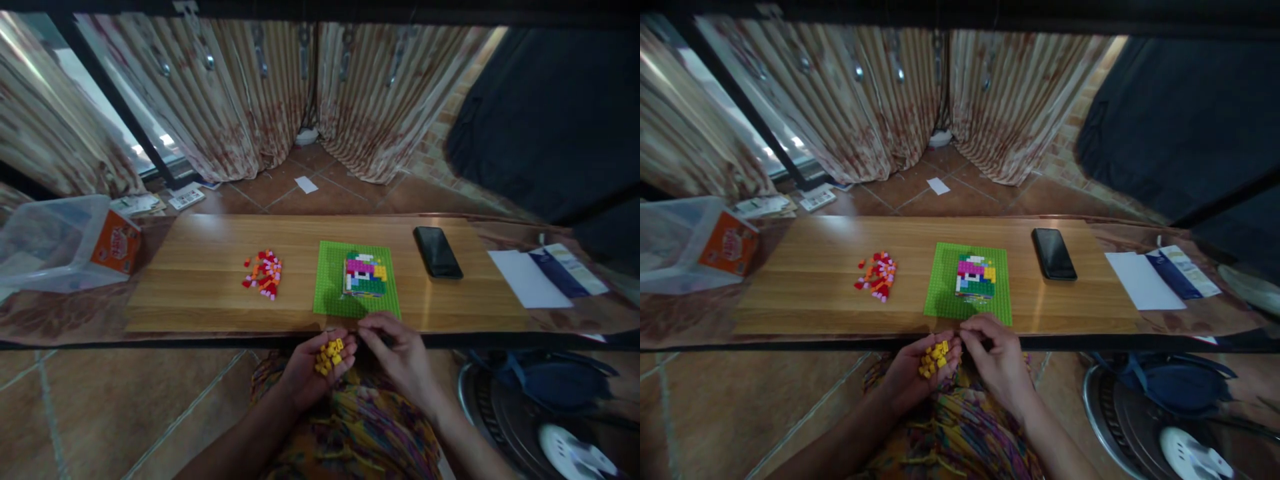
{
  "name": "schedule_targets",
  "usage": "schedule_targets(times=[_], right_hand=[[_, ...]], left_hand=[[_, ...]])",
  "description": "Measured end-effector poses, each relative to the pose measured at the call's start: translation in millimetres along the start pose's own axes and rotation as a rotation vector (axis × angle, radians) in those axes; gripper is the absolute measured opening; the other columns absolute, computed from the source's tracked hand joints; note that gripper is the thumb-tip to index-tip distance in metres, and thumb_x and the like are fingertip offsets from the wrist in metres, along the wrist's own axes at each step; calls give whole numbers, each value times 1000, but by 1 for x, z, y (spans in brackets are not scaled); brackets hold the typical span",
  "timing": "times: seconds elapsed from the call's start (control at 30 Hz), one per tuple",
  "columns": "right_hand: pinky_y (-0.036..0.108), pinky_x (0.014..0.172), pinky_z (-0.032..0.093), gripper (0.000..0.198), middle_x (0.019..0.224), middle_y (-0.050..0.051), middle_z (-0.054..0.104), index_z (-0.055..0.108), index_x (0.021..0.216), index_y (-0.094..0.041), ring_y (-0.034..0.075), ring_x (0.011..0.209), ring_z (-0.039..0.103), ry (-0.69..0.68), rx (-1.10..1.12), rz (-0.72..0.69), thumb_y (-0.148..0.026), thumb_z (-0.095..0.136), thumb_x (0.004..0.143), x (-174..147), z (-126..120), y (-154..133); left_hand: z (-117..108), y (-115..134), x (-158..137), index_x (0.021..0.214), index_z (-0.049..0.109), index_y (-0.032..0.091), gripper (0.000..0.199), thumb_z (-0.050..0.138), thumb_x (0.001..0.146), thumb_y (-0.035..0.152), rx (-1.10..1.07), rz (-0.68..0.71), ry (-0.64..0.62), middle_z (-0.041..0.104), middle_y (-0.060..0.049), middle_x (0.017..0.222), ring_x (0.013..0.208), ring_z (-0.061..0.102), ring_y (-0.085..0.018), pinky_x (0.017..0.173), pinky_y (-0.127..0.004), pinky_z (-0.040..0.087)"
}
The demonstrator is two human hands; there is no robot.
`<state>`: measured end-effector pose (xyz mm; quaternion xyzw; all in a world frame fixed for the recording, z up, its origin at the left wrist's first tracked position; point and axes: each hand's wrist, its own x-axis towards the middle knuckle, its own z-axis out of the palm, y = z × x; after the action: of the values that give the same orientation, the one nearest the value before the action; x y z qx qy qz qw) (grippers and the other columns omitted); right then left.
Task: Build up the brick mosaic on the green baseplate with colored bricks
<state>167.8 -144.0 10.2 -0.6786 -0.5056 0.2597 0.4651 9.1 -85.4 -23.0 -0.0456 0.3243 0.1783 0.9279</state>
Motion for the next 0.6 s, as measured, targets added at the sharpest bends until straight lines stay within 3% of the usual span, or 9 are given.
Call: schedule_targets(times=[0.07, 0.17, 0.33, 0.6], right_hand=[[31, 78, 49, 17, 97, 5, 63, 67, 94, -25, 18, 90, 59, -145, -122, -82, -27, 54, 84, -10, 5, -5], [37, 87, 47, 27, 108, 7, 59, 62, 109, -27, 21, 101, 55, -244, -279, -178, -22, 50, 85, -16, 11, -8], [41, 86, 48, 27, 109, 8, 57, 63, 107, -26, 24, 100, 54, -269, -439, -233, -20, 51, 84, -14, 16, -6], [38, 87, 48, 24, 106, 8, 58, 62, 106, -23, 21, 99, 54, -261, -426, -217, -23, 48, 88, -12, 16, 1]], left_hand=[[0, -1, 1, 97, 60, 8, 20, 53, 80, 17, -27, -9, -48, 63, -9, 94, 85, 61, -14, 81, -27, 48], [-1, -3, 1, 98, 59, 9, 21, 54, 79, 17, -35, -18, -111, 61, -6, 92, 80, 59, -11, 76, -23, 48], [-2, -3, 1, 104, 56, 8, 29, 56, 78, 19, -12, -25, -142, 58, -8, 97, 85, 57, -13, 77, -23, 47], [-7, -3, 6, 99, 58, 8, 21, 53, 79, 13, -94, -34, -106, 60, -7, 91, 79, 58, -11, 80, -25, 47]])
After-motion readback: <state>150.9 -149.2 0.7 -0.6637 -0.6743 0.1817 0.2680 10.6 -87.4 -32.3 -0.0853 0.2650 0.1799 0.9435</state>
